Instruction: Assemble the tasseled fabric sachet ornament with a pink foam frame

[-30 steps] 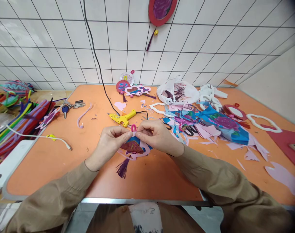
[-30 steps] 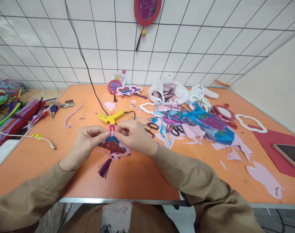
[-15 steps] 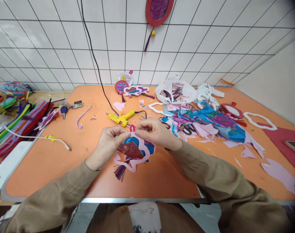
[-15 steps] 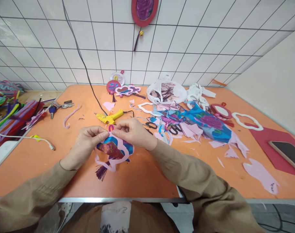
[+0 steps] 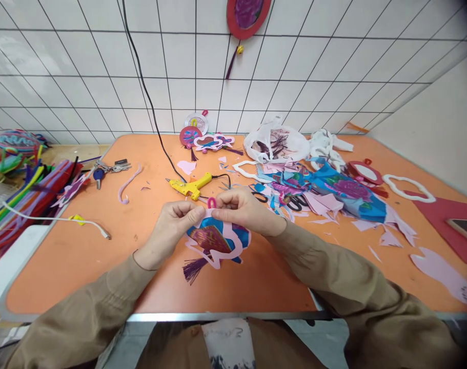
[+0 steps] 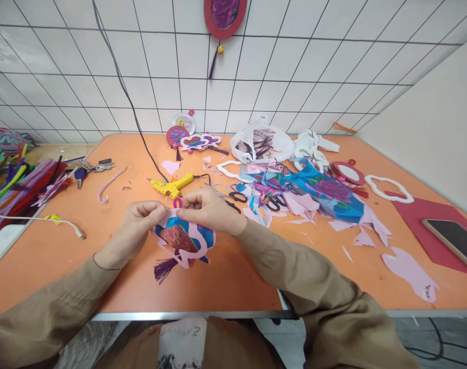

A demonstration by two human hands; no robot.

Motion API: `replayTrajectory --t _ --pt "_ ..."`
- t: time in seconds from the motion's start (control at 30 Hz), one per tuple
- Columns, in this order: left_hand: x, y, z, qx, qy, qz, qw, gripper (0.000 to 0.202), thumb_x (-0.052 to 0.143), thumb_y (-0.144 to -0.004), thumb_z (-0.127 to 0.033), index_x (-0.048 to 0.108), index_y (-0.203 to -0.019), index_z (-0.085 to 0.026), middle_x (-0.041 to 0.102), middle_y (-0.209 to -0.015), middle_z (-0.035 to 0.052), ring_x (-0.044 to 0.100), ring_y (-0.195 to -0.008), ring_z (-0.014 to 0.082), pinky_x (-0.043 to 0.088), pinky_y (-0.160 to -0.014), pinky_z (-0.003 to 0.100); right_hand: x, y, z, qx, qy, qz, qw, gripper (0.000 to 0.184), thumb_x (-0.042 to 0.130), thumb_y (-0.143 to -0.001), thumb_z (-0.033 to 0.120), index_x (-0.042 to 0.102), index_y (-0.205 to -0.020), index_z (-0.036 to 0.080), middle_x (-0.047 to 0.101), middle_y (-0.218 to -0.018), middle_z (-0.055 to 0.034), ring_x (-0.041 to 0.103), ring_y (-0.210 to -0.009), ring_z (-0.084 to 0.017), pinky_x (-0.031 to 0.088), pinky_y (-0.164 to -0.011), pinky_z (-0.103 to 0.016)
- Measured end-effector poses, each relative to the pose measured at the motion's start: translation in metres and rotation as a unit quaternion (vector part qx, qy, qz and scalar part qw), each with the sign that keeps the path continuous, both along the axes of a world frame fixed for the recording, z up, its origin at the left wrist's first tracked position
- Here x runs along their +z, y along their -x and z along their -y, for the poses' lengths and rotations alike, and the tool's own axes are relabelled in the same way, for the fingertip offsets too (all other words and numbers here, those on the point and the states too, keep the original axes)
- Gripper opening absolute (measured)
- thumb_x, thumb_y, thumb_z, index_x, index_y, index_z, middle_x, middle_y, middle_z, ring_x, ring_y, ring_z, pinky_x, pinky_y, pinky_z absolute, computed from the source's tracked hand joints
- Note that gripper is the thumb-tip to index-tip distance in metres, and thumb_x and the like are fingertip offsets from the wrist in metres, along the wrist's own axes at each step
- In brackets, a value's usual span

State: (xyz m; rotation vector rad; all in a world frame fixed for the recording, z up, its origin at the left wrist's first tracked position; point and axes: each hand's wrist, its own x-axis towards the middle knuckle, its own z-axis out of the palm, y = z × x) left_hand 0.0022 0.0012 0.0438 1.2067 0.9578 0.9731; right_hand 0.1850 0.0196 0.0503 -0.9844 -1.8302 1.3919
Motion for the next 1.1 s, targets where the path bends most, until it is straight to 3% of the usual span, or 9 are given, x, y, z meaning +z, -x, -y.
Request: replayTrajectory --t 0.13,0.3,0.5,0.7,0.9,1.1 --pt "-0.0036 0.0011 -0.0014 -0.023 0.036 -0.022 0.999 0.042 0.082 -0.061 -0.052 0.067 -0.059 -0.013 0.062 -0.049 0.0004 0.052 -0.043 0.0072 0.040 -0.044 0.018 -0.0006 -0.0008 -0.0006 0.000 0.006 -0.019 1.000 0.041 0.067 -0.074 0.047 0.047 -0.056 0.016 0.039 -0.053 0.0054 0.034 -0.049 -0.006 0.025 -0.045 -0.022" --pt "-0.0061 0.0000 -0.0006 -0.007 0.046 -0.011 0.999 0.040 0.083 -0.059 -0.050 0.068 -0.059 -0.012 0.063 -0.049 0.0003 0.053 -0.043 0.0070 0.042 -0.045 0.017 -0.0024 -0.0026 -0.0024 0.015 -0.002 -0.039 0.999 0.048 0.060 -0.079 0.054 0.043 -0.054 0.017 0.035 -0.054 0.0054 0.031 -0.051 -0.006 0.022 -0.046 -0.023" --pt "-0.0046 -0.0027 0.0011 -0.005 0.053 -0.009 0.999 0.042 0.084 -0.057 -0.050 0.068 -0.060 -0.012 0.063 -0.052 0.0009 0.053 -0.044 0.0069 0.042 -0.045 0.017 -0.0060 0.0012 -0.0010 0.000 0.018 -0.030 0.999 0.041 0.067 -0.074 0.046 0.043 -0.057 0.017 0.035 -0.054 0.0069 0.031 -0.051 -0.006 0.023 -0.046 -0.022" --pt "-0.0046 -0.0013 -0.0010 -0.040 0.033 0.063 0.997 0.049 0.080 -0.063 -0.055 0.060 -0.047 -0.013 0.051 -0.043 -0.0029 0.043 -0.041 0.0045 0.036 -0.042 0.016 -0.0046 0.0031 0.0012 -0.015 0.037 -0.034 0.999 0.038 0.065 -0.074 0.040 0.040 -0.057 0.018 0.033 -0.053 0.0076 0.031 -0.049 -0.005 0.022 -0.045 -0.021" --pt "-0.0072 -0.0008 -0.0016 -0.025 0.047 0.026 0.998 0.040 0.083 -0.061 -0.048 0.065 -0.055 -0.013 0.057 -0.047 -0.0018 0.049 -0.043 0.0059 0.041 -0.046 0.017 -0.0051 0.0023 -0.0003 -0.002 0.044 -0.055 0.998 0.043 0.071 -0.071 0.045 0.043 -0.057 0.017 0.036 -0.055 0.0069 0.032 -0.051 -0.005 0.025 -0.046 -0.021" --pt "-0.0094 0.0005 -0.0025 0.004 0.038 0.007 0.999 0.039 0.083 -0.062 -0.048 0.066 -0.057 -0.013 0.058 -0.047 -0.0017 0.049 -0.043 0.0059 0.040 -0.045 0.017 -0.0078 -0.0021 -0.0048 0.021 -0.003 -0.045 0.999 0.045 0.063 -0.078 0.051 0.043 -0.057 0.017 0.036 -0.055 0.0058 0.033 -0.051 -0.006 0.024 -0.047 -0.023"
